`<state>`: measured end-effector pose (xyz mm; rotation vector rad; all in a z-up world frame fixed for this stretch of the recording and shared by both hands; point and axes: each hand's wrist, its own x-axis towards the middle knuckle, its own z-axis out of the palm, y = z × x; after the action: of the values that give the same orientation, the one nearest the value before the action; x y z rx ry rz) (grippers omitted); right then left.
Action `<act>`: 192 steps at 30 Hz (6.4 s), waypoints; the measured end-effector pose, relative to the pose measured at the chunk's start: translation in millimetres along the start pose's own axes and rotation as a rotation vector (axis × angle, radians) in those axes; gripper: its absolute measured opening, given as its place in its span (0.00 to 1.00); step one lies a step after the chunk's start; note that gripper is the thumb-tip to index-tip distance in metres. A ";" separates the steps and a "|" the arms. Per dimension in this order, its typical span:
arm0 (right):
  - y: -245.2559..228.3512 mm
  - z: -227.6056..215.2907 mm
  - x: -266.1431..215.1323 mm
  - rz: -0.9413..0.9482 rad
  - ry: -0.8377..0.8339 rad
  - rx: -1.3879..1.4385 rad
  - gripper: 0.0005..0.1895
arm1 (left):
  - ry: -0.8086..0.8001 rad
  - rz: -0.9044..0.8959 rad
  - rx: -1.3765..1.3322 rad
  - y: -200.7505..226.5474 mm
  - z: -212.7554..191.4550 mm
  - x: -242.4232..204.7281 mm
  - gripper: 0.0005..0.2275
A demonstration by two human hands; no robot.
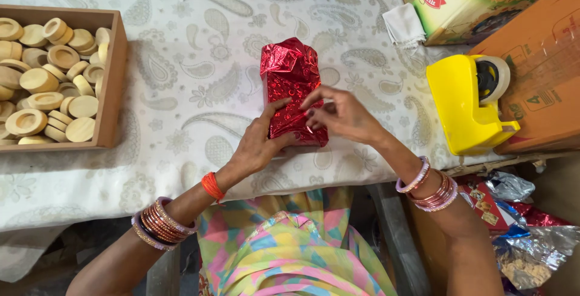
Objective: The person wraps a small box with red metallic paper, folds the edges, and secures them with tape. They then place the wrapped box into a stack of similarly wrapped boxes. Finally, they pick up a wooden box half and wipe it with a white cloth.
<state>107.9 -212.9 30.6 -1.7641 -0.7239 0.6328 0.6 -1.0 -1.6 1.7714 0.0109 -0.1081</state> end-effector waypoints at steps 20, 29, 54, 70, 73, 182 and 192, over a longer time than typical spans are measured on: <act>48.1 5.9 -55.9 -0.626 0.149 -0.828 0.18 | 0.037 -0.075 0.117 13.3 2.1 -3.5 0.34; 53.3 -0.8 -53.8 -0.329 -0.012 -0.060 0.12 | 0.082 -0.110 0.205 14.5 5.2 -3.8 0.33; 32.5 -239.5 -244.7 0.414 0.672 -1.054 0.15 | 0.082 -0.087 0.066 19.3 8.2 -2.2 0.29; 25.8 -240.9 -224.9 0.401 0.781 -0.450 0.13 | 0.053 -0.081 0.013 14.2 8.3 -1.4 0.30; 31.2 -249.9 -227.1 0.392 0.805 -0.521 0.14 | 0.045 -0.064 -0.017 12.8 7.8 -2.0 0.29; 33.4 52.4 -52.8 0.029 0.271 0.442 0.20 | 0.075 -0.114 0.133 12.1 2.9 -7.5 0.33; 39.5 57.0 -49.9 0.015 0.332 0.268 0.13 | 0.067 -0.132 0.121 15.7 1.6 -9.0 0.33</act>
<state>39.8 -223.0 -19.9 -1.5744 -0.3788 0.4106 -7.4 -5.2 14.2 1.8939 0.1726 -0.1476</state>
